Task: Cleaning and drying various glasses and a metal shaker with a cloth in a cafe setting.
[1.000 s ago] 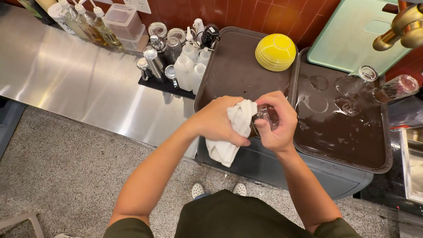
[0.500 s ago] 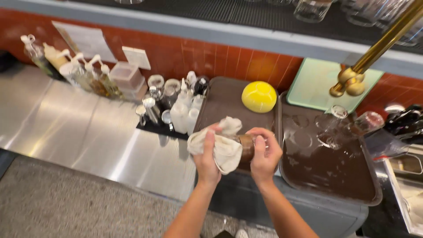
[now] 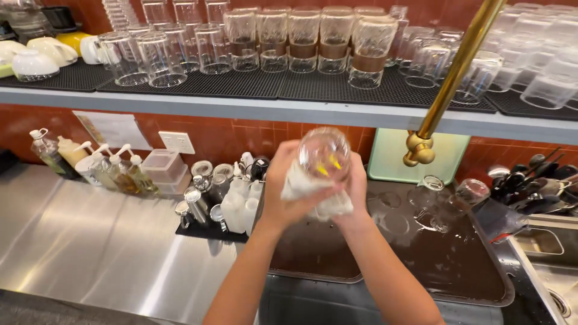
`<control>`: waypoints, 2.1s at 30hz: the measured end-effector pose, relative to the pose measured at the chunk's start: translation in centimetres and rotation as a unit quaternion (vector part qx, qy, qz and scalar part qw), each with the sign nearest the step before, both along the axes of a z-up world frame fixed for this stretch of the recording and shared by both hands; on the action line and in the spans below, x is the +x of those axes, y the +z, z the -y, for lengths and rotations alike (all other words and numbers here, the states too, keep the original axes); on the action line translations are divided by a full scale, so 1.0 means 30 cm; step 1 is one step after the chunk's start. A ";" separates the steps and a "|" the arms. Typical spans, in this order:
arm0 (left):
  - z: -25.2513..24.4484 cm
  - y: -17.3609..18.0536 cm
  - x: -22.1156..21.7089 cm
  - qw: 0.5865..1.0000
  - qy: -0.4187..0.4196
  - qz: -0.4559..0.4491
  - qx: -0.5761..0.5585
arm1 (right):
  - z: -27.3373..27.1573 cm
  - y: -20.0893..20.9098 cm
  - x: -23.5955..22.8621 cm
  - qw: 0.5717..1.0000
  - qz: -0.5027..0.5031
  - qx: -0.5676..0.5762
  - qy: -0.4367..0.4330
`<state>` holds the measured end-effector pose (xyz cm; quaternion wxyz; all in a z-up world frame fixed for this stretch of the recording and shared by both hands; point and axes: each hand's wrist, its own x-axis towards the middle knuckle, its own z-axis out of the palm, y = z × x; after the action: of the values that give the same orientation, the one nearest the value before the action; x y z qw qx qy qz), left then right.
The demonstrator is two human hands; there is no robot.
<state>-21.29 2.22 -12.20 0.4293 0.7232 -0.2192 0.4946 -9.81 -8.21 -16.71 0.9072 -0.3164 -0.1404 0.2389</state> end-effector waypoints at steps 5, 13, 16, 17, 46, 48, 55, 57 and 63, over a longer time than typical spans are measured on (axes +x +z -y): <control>-0.081 0.108 0.264 0.997 -0.006 -0.025 -0.070 | 0.022 0.146 0.113 0.988 0.096 0.099 0.073; -0.184 0.405 0.556 0.956 0.205 -0.200 -0.058 | 0.014 0.237 0.383 0.855 0.424 -0.070 -0.290; -0.235 0.388 0.678 0.928 0.290 -0.231 -0.045 | -0.002 0.277 0.508 0.714 0.477 -0.244 -0.451; -0.242 0.377 0.695 0.925 0.294 -0.237 -0.037 | -0.007 0.279 0.549 0.666 0.495 -0.303 -0.469; -0.233 0.287 0.636 0.918 0.291 -0.270 0.002 | 0.067 0.189 0.220 0.547 0.595 -0.308 -0.501; -0.227 0.205 0.622 0.915 0.403 -0.007 0.009 | 0.155 0.036 0.100 0.560 0.686 -0.179 -0.428; 0.161 -0.325 0.182 0.947 0.317 0.011 0.051 | 0.569 -0.483 0.065 0.673 0.515 -0.334 -0.412; 0.292 -0.529 0.156 0.930 0.075 -0.225 -0.282 | 0.718 -0.540 0.186 0.655 0.422 -0.410 -0.474; 0.604 -0.876 0.282 0.672 -0.158 -0.446 -0.570 | 1.021 -0.686 0.760 0.520 0.401 -0.595 -0.463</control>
<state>-12.83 -15.90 -38.47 0.8766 0.4272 0.2112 0.0671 12.99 -38.85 -37.29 0.3381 -0.8654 -0.1482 -0.3389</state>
